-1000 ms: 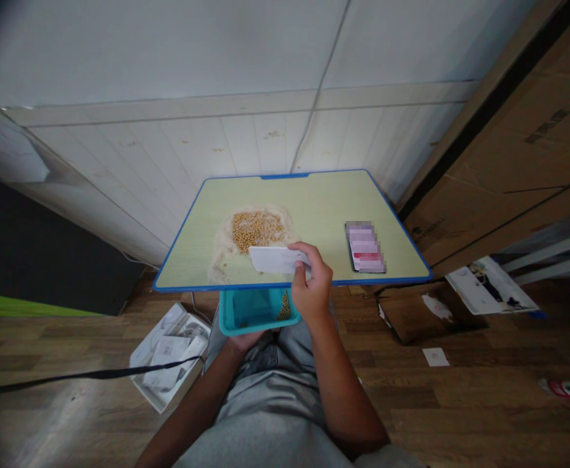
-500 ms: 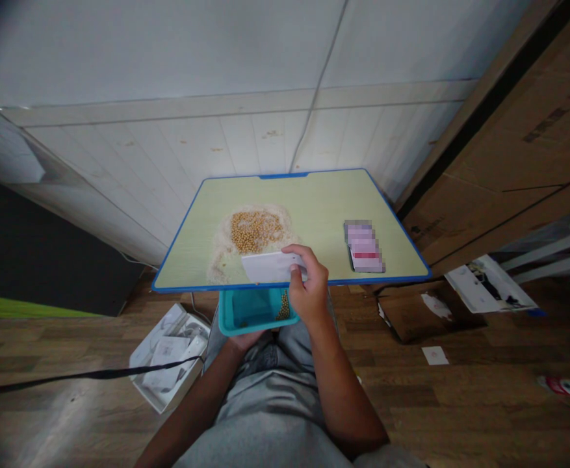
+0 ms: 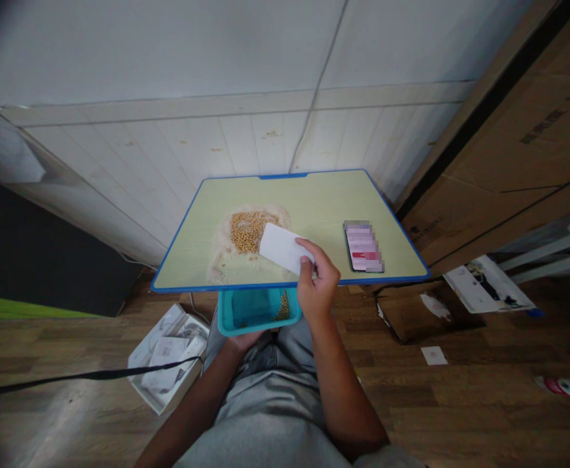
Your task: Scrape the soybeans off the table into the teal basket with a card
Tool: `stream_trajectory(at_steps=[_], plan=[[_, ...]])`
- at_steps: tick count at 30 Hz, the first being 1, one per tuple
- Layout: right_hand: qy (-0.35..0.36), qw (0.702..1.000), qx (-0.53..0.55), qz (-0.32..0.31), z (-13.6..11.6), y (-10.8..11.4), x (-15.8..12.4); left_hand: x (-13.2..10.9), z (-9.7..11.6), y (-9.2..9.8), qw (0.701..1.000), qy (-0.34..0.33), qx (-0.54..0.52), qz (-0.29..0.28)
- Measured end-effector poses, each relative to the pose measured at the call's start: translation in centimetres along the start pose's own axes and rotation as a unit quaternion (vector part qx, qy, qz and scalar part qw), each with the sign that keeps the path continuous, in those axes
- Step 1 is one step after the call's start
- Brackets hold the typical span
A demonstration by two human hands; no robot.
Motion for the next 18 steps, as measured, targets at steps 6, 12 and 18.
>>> stream_trajectory(at_steps=[6, 12, 18], plan=[[0.001, 0.998, -0.013, -0.069, -0.8, -1.4, -0.2, 0.3, -0.1, 0.5, 0.999, -0.004, 0.037, 0.028], [-0.031, 0.993, -0.004, -0.117, -0.3, -2.5, -0.6, 0.4, -0.3, -0.1, 0.999, 0.007, 0.031, 0.01], [-0.089, 0.991, -0.037, -0.095, 1.5, -1.4, -0.4, -0.1, -0.1, -0.4, 1.0, 0.003, 0.009, 0.011]])
Point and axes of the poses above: each hand's wrist, its own x-axis towards the middle knuckle, its own y-axis out of the back of the hand, z = x × y, the point moved 10 cm from there along x, towards the middle knuckle, and after that the axes turned 3 degrees about -y, right-handed, at the moved point
